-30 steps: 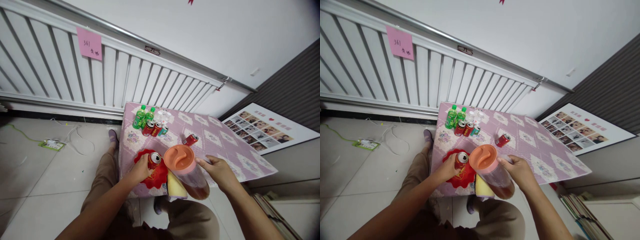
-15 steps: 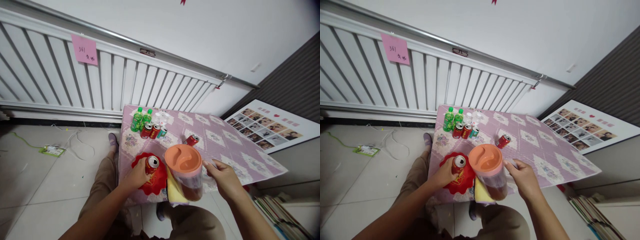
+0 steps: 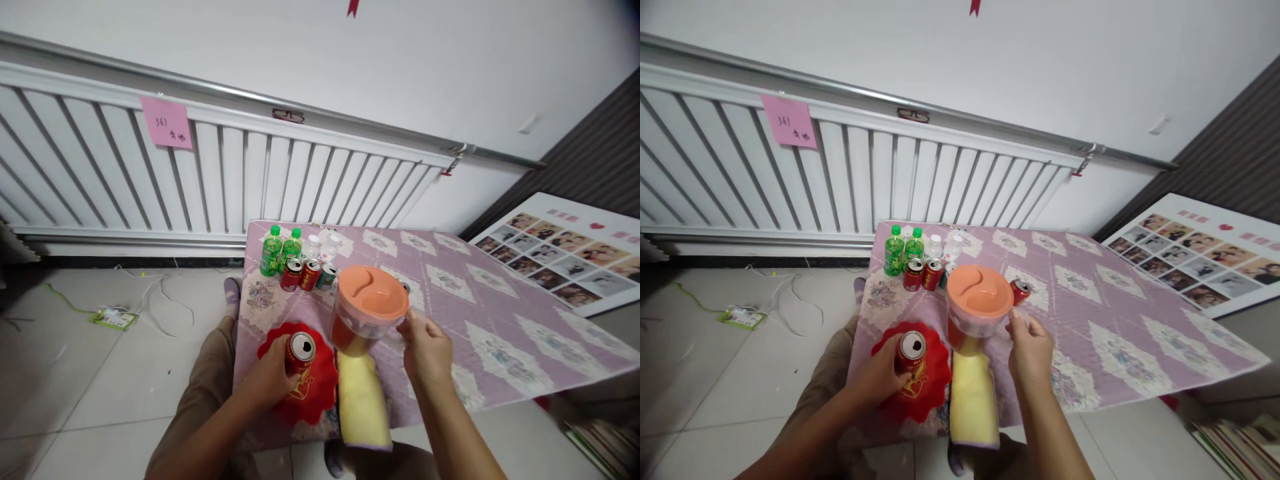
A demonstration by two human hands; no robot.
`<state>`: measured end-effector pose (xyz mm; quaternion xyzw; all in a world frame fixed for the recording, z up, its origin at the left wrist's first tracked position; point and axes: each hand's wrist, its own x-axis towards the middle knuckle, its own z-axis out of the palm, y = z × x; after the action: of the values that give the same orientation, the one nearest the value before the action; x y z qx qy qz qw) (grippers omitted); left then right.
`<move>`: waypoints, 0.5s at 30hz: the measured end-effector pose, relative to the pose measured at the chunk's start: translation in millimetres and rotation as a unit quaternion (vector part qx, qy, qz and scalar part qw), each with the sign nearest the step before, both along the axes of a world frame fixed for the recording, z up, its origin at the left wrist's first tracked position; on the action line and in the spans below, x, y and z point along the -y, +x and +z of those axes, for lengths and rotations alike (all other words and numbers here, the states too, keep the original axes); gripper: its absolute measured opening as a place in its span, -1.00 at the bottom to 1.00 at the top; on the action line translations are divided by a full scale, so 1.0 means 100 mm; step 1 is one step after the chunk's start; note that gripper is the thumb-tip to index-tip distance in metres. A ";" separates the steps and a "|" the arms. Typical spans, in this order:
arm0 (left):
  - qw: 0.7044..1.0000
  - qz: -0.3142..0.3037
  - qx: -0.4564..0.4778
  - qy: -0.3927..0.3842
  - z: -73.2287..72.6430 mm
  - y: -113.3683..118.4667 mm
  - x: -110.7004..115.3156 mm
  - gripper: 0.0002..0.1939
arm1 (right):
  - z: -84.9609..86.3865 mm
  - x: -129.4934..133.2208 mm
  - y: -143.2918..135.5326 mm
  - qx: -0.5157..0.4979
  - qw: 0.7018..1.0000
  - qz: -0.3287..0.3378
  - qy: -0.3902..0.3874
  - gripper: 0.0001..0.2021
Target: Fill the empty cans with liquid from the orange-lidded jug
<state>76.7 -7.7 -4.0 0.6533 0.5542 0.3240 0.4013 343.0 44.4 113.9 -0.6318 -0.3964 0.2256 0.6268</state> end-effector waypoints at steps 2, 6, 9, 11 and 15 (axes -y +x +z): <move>1.000 0.001 0.004 0.003 -0.01 0.01 0.00 -0.30 | -0.14 -0.15 -0.06 -0.035 0.999 -0.003 0.020 -0.60; 1.000 0.002 0.006 0.002 0.01 0.03 -0.01 -0.30 | -0.41 -0.39 -0.18 -0.056 0.998 0.001 0.038 -0.58; 1.000 0.003 0.002 -0.009 0.04 0.04 -0.01 -0.33 | -0.59 -0.47 -0.24 -0.060 0.998 0.001 0.037 -0.55; 1.000 0.004 -0.003 -0.013 0.05 0.04 -0.01 -0.31 | -0.67 -0.48 -0.25 -0.058 0.998 0.001 0.033 -0.53; 1.000 0.006 -0.013 -0.016 0.04 0.04 -0.01 -0.26 | -0.72 -0.46 -0.19 -0.048 0.999 0.018 0.013 -0.54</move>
<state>81.2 -6.3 -0.2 0.6474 0.5685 0.3093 0.4024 323.7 90.2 41.7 -0.6046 -0.3804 0.2617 0.6491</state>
